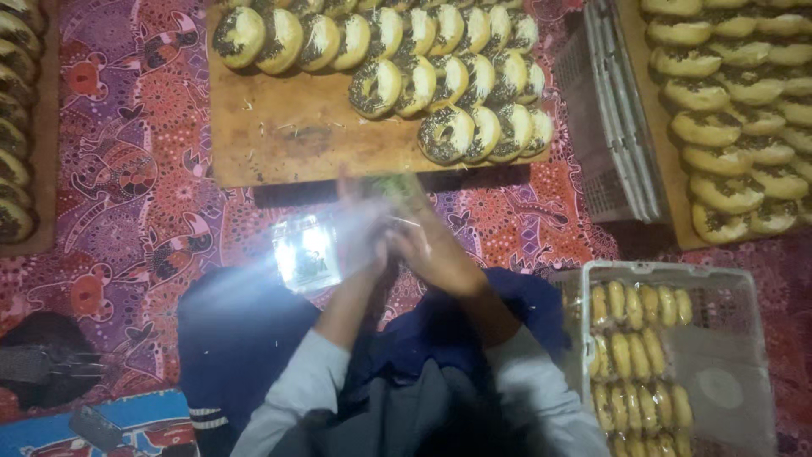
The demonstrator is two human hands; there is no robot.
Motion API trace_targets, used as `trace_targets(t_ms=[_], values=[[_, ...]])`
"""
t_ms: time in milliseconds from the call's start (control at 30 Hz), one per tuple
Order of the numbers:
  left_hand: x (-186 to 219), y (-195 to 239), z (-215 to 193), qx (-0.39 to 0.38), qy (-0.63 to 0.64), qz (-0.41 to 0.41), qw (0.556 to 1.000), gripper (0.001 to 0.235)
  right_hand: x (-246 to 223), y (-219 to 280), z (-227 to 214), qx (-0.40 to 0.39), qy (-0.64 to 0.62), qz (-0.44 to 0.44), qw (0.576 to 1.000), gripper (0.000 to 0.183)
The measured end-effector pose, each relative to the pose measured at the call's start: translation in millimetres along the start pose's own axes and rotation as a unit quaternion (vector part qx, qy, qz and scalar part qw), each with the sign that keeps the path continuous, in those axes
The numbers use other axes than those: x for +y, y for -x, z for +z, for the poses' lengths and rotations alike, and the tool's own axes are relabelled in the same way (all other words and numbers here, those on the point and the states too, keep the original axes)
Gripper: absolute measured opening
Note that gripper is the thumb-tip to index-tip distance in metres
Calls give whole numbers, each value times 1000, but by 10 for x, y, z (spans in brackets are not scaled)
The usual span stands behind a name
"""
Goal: The person sits on a patterned floor mat and repeatedly picks up ring-shaped pastries from a wooden board. They place each pastry into a clear plastic bag and then put the bagged item into a white plastic crate. The process is repeated for multiple pastries throughout the clip.
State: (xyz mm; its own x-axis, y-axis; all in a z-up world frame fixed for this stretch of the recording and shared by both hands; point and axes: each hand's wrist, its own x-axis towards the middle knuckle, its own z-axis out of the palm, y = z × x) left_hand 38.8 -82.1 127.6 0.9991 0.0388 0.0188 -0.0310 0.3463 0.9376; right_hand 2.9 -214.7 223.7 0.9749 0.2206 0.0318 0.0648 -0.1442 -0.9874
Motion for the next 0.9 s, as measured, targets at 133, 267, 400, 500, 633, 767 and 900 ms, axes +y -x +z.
trace_targets(t_ms=[133,267,400,500,633,767,900], values=[[-394,-515,-40,-51,317,-196,926,31,-76,-125,-224,-42,411,-100,905,47],[-583,-812,-183,5,6,-100,995,39,-7,-592,-1047,17,356,200,913,84],[-418,-982,-282,-25,590,-224,776,49,287,-1162,-1429,31,534,116,837,139],[-283,-1006,-252,111,573,-224,781,57,411,-1309,-1364,30,573,122,810,119],[-144,-1061,-268,92,623,-180,755,65,302,-1024,-1121,93,496,101,858,111],[-56,-1073,-245,164,651,-176,720,65,121,-417,-734,159,334,38,928,93],[38,-967,7,170,642,-178,726,57,-63,-258,-97,166,292,5,942,80]])
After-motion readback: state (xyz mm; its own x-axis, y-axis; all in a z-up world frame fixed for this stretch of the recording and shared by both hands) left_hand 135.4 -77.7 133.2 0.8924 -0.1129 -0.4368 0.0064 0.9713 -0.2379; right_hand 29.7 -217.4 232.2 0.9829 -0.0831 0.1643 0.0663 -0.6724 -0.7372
